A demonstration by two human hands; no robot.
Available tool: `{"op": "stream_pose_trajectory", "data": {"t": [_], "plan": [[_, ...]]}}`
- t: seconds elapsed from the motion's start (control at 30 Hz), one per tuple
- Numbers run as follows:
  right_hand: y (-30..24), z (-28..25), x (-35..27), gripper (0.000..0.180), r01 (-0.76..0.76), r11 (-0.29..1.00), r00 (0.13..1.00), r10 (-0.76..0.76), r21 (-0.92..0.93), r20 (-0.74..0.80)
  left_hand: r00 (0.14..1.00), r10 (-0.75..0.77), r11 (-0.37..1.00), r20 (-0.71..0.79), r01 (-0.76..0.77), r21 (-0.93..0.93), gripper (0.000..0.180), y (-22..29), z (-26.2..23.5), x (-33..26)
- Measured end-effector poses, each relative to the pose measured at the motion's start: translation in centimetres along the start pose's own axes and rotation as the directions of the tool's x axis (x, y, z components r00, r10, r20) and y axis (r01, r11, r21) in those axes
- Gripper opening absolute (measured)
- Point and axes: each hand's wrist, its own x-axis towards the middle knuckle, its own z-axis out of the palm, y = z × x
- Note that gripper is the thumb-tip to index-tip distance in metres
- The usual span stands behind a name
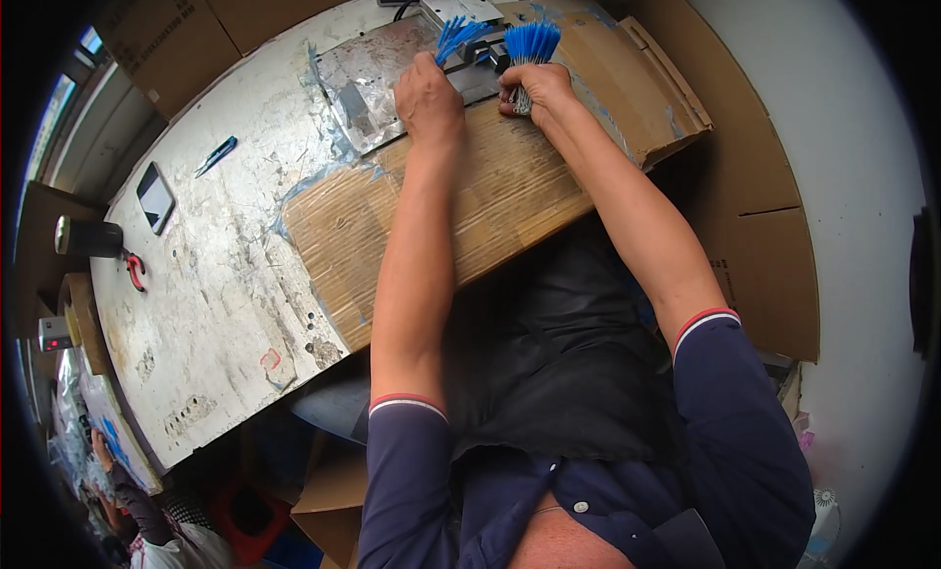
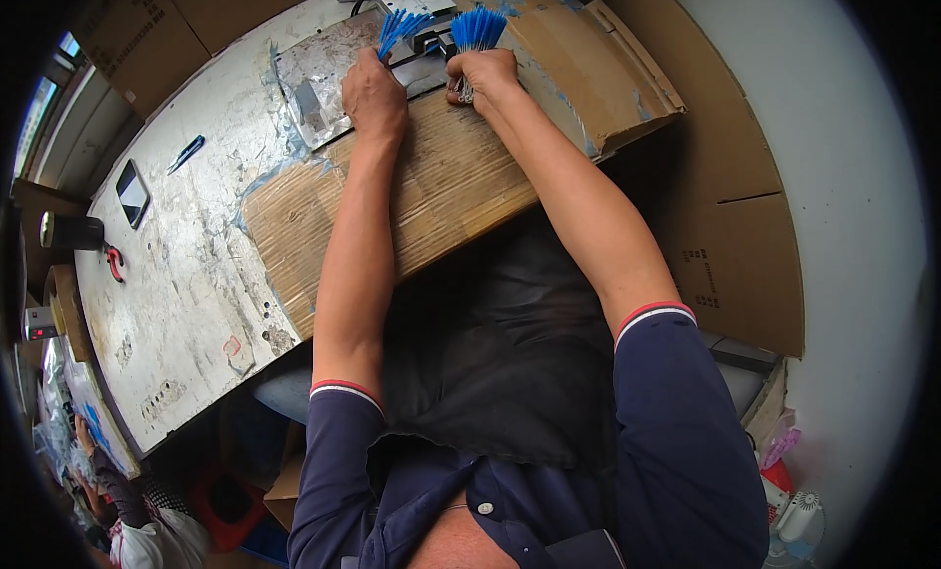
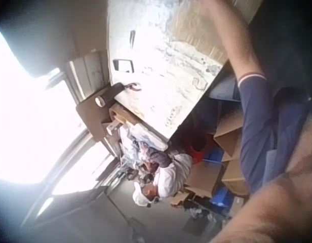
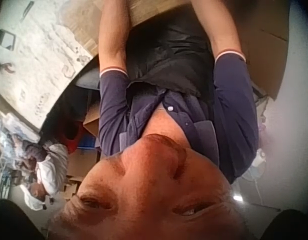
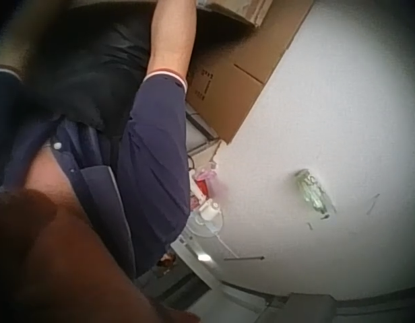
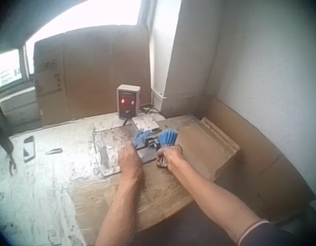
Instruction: Assembling blue synthetic fiber brushes by grouping fibers and feeding them into a crimping or binding machine.
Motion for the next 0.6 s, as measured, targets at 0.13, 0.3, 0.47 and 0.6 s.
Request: {"op": "stream_pose_trajectory", "data": {"t": [0.13, 0.3, 0.47, 0.6], "plan": [[0.1, -1.3, -0.4, 0.009, -0.016, 1.0, 0.996, 0.015, 0.002, 0.085, 0.993, 0.048, 0.999, 0.11, -0.046, -0.015, 0.008, 0.2, -0.1, -0.3], [-0.1, -2.8, -0.6, 0.01, 0.018, 0.997, 0.971, 0.001, -0.079, 0.238, 0.981, 0.047, 0.999, 0.188, -0.049, 0.003, 0.008, 0.3, -0.2, -0.2], [-0.7, -4.0, 0.1, 0.01, 0.069, 0.967, 0.945, 0.015, -0.244, 0.326, 0.977, 0.04, 0.999, 0.21, -0.038, -0.015, 0.013, 0.6, -0.2, -0.2], [-0.5, -4.0, 0.0, 0.014, 0.091, 0.965, 0.935, 0.001, -0.244, 0.354, 0.978, 0.124, 0.991, 0.165, -0.114, -0.065, 0.016, 0.3, -0.3, -0.1]]}}
